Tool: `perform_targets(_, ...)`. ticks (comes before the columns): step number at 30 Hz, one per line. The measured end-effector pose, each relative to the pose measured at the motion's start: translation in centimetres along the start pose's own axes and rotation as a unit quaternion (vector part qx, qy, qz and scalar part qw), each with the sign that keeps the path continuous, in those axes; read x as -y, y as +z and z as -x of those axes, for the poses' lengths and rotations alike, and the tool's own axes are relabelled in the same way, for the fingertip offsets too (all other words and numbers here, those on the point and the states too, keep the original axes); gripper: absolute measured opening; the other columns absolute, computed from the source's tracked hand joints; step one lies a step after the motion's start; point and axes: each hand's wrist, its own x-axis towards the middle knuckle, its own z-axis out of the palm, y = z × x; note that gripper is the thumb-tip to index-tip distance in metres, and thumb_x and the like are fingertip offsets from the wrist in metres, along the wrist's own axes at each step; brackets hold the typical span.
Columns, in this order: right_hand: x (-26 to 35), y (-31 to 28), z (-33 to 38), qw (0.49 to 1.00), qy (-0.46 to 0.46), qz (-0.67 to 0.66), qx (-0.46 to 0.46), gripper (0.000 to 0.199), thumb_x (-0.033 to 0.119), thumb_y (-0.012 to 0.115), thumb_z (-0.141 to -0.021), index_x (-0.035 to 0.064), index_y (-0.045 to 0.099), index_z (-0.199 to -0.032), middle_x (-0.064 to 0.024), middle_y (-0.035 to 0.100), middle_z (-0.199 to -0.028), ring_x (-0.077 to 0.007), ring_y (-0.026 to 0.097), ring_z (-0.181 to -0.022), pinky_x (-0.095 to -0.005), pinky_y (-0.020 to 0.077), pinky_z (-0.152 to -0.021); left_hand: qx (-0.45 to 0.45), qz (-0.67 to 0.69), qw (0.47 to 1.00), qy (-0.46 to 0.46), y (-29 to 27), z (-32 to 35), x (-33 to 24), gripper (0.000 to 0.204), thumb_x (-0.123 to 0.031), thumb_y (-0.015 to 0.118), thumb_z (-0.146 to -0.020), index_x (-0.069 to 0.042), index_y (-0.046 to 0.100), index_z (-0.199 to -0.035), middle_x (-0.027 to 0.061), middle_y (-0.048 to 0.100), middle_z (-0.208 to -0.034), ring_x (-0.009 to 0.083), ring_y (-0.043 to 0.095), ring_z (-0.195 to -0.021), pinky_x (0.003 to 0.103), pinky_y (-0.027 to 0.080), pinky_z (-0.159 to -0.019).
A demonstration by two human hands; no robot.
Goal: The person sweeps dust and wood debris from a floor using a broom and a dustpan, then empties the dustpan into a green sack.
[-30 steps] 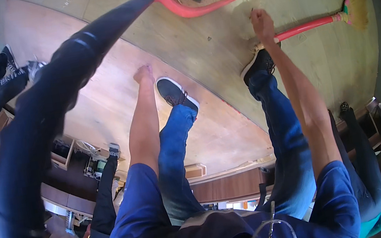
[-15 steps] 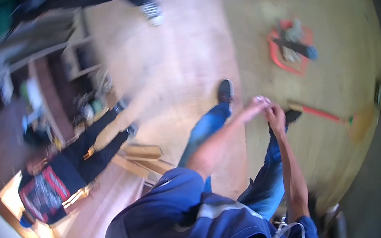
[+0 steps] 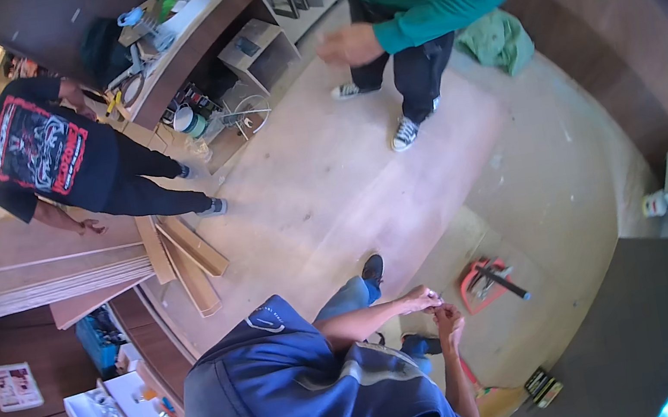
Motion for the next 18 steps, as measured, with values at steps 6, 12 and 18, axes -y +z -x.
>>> perform_targets(6,15.4,11.4,-1.8,0.995,-0.05,-0.042,0.069,0.026,0.019,0.064,-0.087,-0.0019,0.066,-0.103,-0.0055,0.065,-0.078,-0.0085,0.056,-0.064,-0.022,0.0459,-0.056,-0.177,0.073,0.981,0.005,-12.5,4.6,-7.3,0.021,-0.026,0.064,-0.087,-0.006,0.069,-0.091,0.0056,0.068,-0.082,0.0122,0.063,-0.072,0.028,0.055,-0.063)
perform_targets(12,19.2,17.7,-5.6,0.986,-0.065,-0.07,0.138,0.042,0.023,0.06,-0.089,-0.0025,0.054,-0.123,-0.0088,0.06,-0.085,-0.0124,0.06,-0.064,-0.0236,0.0495,-0.056,-0.218,0.336,0.915,0.05,-25.0,9.9,-9.4,0.017,-0.019,0.055,-0.092,-0.006,0.06,-0.103,0.0094,0.067,-0.092,0.0209,0.067,-0.079,0.033,0.058,-0.068)
perform_targets(18,7.6,8.3,-17.2,0.985,0.017,-0.011,0.17,0.024,0.021,0.053,-0.089,0.0012,0.059,-0.102,-0.0064,0.059,-0.07,-0.0119,0.057,-0.054,-0.0243,0.0451,-0.044,-0.27,0.266,0.925,0.04,-36.6,10.0,-13.0,0.019,-0.021,0.061,-0.09,-0.007,0.062,-0.103,0.0076,0.067,-0.087,0.0188,0.067,-0.076,0.033,0.058,-0.068)
